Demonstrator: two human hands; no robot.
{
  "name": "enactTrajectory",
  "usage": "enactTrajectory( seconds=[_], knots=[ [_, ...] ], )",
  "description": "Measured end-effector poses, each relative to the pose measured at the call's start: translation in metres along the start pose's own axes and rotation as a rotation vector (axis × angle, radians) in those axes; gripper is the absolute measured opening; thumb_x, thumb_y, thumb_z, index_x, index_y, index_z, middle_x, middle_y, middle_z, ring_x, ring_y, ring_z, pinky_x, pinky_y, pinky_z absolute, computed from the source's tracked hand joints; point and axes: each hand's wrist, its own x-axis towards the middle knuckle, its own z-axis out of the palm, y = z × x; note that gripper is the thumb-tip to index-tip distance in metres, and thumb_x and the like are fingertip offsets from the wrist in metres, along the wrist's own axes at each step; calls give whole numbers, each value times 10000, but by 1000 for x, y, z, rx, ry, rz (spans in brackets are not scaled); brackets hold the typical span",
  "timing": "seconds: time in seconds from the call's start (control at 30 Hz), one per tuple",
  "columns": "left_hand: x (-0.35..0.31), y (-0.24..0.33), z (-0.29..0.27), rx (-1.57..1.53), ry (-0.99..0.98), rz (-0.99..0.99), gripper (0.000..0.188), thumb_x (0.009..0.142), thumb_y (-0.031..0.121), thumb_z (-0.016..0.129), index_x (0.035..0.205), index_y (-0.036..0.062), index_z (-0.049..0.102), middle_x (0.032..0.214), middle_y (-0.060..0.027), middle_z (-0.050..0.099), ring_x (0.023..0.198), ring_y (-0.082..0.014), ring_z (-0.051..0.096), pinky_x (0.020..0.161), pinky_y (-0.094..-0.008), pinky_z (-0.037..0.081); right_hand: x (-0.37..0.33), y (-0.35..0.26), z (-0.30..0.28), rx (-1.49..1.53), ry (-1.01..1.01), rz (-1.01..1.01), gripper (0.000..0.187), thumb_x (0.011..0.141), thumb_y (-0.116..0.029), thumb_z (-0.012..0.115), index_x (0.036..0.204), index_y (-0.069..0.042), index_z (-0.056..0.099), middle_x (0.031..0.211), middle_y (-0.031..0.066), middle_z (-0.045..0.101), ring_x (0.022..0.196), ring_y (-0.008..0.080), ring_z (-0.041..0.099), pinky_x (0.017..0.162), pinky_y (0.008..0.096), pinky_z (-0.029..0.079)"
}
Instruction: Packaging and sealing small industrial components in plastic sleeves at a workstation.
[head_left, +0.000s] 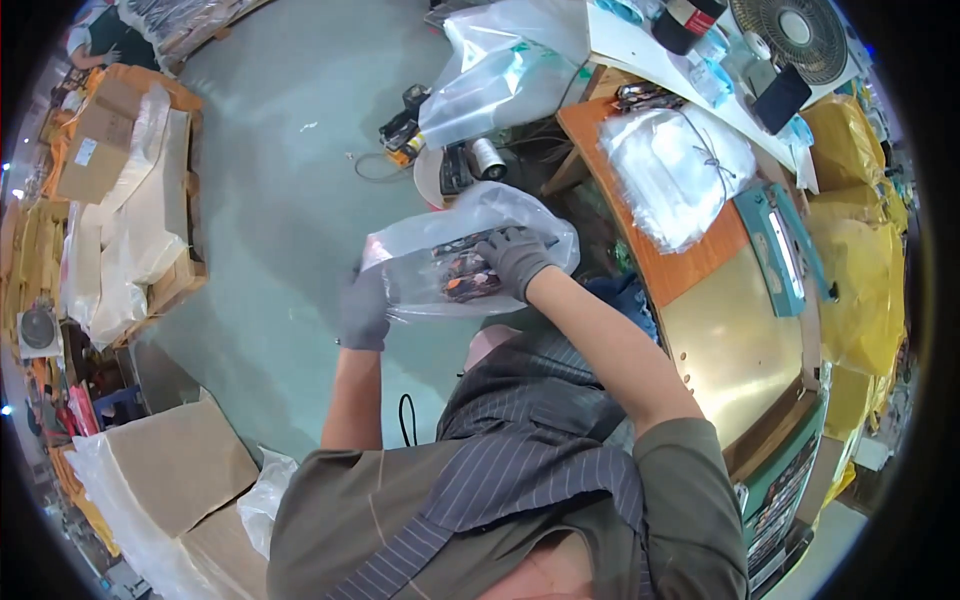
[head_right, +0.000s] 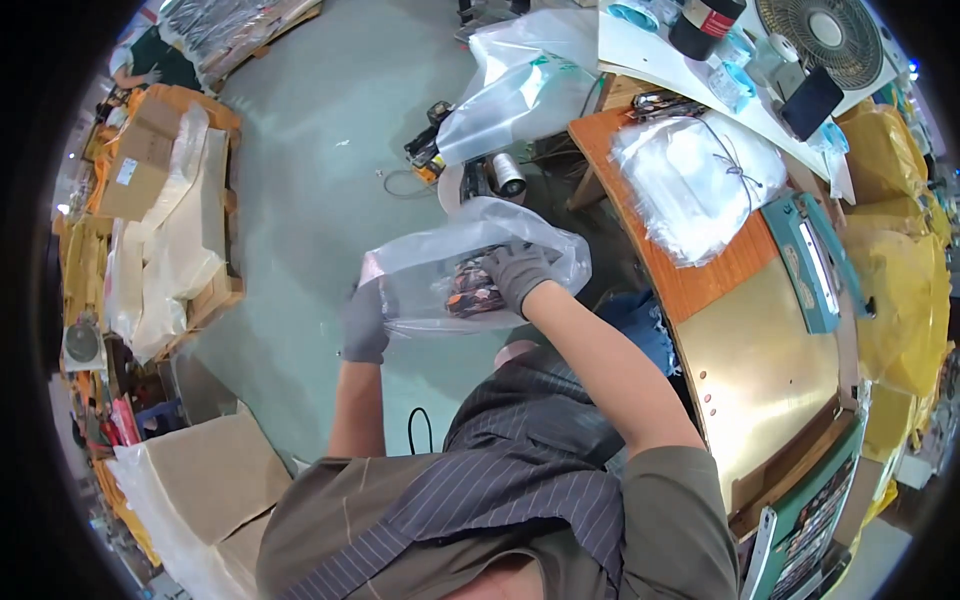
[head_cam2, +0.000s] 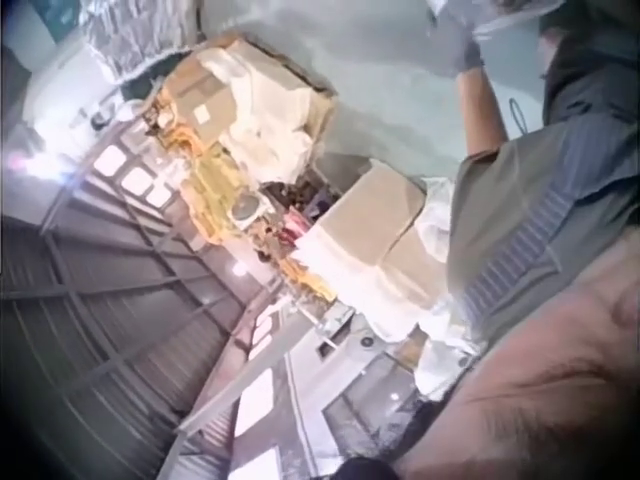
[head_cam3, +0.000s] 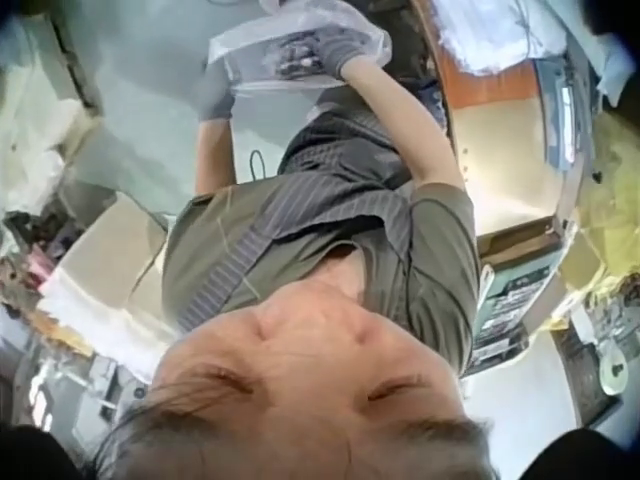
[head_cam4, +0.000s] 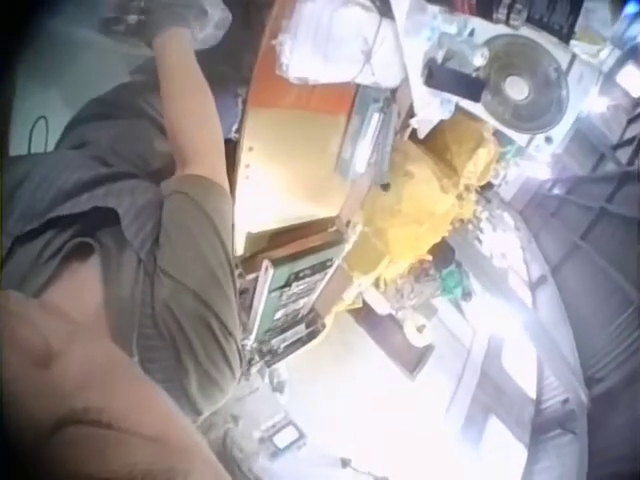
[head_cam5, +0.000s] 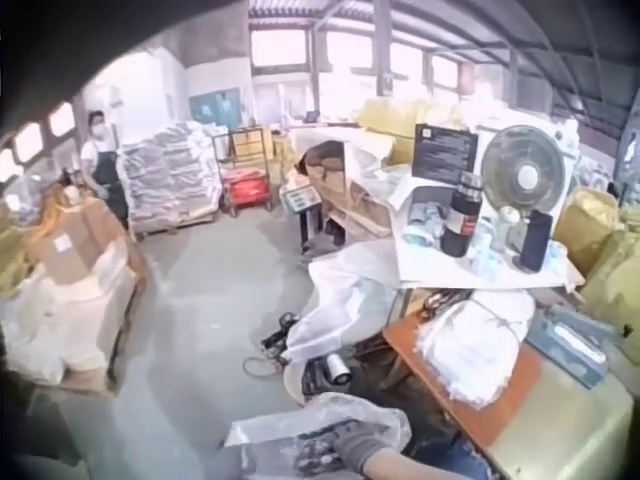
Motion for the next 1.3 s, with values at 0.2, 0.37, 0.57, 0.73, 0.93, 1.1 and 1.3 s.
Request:
enactTrajectory(
  seconds=[0.2, 0.37, 0.57, 0.73, 0.93, 1.1, 1.3],
  knots=[
    [1, 121, -36, -293, -317, -188, 281, 831, 216, 611, 979, -21, 642, 813, -2, 585, 731, -64, 500, 658, -212, 394, -19, 40, -45, 1077, 97, 299, 367, 857, -295, 544, 1195, -159, 585, 1118, 145, 608, 1030, 280, 562, 922, 374, 411],
    [35, 184, -26, -258, -271, 21, 284, 861, 286, 588, 882, 7, 634, 768, 26, 557, 682, -63, 463, 608, -230, 369, -27, 82, -175, 489, 81, -59, 426, 757, -312, 676, 1137, -122, 633, 1046, 66, 663, 916, 175, 615, 832, 298, 464],
    [103, 104, -5, 360, -145, 174, 473, 880, 461, 525, 705, 26, 590, 642, -12, 502, 627, -108, 446, 591, -274, 369, -18, 63, -122, 146, -182, -15, 737, 631, -529, 709, 1196, -80, 564, 1219, 179, 548, 1200, 311, 466, 1023, 330, 352],
    [100, 137, 18, 342, -316, 24, 454, 885, 431, 536, 737, 8, 607, 624, -38, 505, 620, -129, 459, 600, -294, 385, -72, 75, -89, 77, 193, 149, 368, 753, -327, 624, 1042, -99, 613, 1036, 135, 601, 1058, 299, 536, 919, 445, 396],
    [56, 211, 62, -98, 31, 704, 285, 893, 267, 575, 971, 1, 640, 713, -35, 562, 674, -128, 515, 667, -279, 434, -169, 63, -67, 459, 747, 268, 272, 815, -298, 624, 976, -81, 600, 926, 90, 620, 914, 296, 591, 813, 387, 455],
    [11, 270, 222, 66, -486, 1074, 187, 825, 191, 586, 954, 75, 656, 868, -121, 667, 809, -270, 637, 737, -354, 481, -278, 46, -2, 889, 700, 817, 305, 859, -304, 620, 972, -21, 614, 869, 144, 652, 820, 245, 635, 735, 331, 491],
    [31, 262, 407, 383, -618, 1366, 195, 774, 258, 630, 864, 91, 676, 845, -125, 671, 811, -287, 634, 728, -361, 483, -370, -8, 31, 1038, 924, 1187, 251, 872, -227, 610, 974, 3, 605, 836, 110, 658, 785, 189, 630, 710, 299, 482]
  ],
)
